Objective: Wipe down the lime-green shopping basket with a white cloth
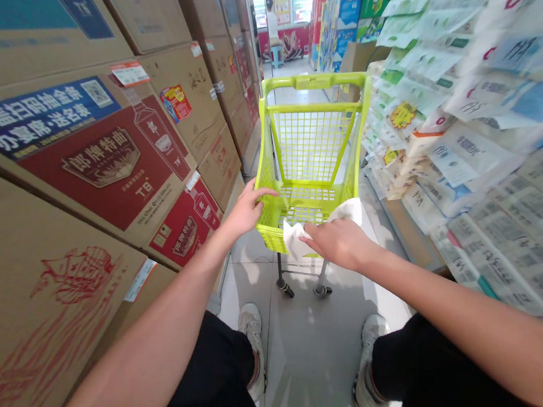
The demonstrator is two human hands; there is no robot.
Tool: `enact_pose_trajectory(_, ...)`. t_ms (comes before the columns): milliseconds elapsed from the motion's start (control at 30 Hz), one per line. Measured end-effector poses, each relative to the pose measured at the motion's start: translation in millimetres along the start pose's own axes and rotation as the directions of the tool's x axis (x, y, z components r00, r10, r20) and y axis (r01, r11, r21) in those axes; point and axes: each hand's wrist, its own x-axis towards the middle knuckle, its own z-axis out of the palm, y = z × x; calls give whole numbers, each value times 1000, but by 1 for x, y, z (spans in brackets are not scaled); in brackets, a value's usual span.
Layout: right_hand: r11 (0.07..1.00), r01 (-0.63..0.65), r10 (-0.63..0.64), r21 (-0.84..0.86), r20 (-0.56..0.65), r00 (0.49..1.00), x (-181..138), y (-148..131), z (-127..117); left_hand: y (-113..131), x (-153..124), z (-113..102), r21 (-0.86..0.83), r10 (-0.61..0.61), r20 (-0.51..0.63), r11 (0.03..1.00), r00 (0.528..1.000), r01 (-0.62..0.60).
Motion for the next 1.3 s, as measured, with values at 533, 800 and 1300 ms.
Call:
enact_pose_trajectory(533,1000,16,-17,-23,-36,999,-2,-27,-1,40,-1,22,-3,93,196,996,976,-94)
enact_pose_trajectory(800,998,17,-19,-54,-42,999,-14,-12,8,24,-7,27,2,81,103,997,991,-82)
enact_pose_trajectory(1300,992,94,-108,-82,-176,979,-7,15,21,51,-5,57,-107,-132,-123,987,984,120)
